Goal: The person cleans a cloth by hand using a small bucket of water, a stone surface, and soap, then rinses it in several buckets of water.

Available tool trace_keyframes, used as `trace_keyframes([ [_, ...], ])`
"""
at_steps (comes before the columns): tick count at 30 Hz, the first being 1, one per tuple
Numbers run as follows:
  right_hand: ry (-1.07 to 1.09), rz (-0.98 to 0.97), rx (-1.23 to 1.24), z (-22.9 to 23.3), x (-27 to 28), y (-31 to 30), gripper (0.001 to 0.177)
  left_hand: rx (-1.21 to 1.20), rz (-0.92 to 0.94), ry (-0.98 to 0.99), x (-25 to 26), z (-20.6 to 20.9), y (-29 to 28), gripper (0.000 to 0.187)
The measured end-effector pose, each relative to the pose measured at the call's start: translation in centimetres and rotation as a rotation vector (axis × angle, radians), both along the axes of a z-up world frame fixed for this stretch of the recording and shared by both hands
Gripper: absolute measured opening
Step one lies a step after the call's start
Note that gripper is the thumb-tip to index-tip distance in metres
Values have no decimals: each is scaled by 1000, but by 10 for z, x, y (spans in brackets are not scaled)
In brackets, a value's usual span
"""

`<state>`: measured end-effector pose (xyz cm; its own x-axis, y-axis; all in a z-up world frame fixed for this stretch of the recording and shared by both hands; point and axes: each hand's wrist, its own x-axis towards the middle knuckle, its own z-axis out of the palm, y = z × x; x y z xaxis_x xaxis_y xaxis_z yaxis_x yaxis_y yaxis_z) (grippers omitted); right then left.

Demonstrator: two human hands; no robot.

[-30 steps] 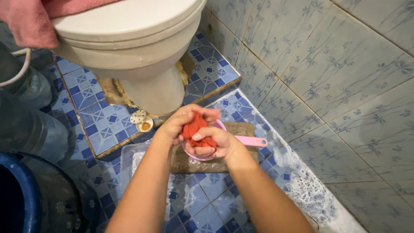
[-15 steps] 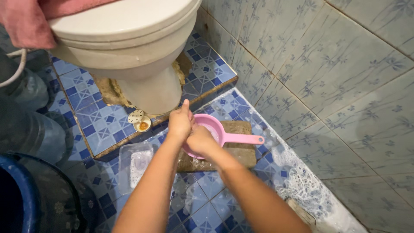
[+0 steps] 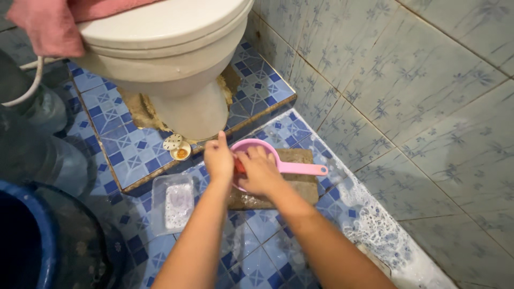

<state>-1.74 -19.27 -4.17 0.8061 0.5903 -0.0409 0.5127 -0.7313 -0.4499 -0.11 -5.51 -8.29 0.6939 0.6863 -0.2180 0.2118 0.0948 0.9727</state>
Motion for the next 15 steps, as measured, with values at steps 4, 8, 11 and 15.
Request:
trace_keyframes([
  [4,93,69,-278,25,13,-23,104,-180,152,-185,7,-14,20,26],
  [8,31,-82,-518,-2,18,-48,101,-398,140,-214,5,-17,27,53],
  [11,-21,-85,-357,-28,17,-61,51,-305,158,-159,0,-12,30,55],
  [15,55,-93,-160,-26,11,-60,20,-149,197,-145,-2,1,31,50],
])
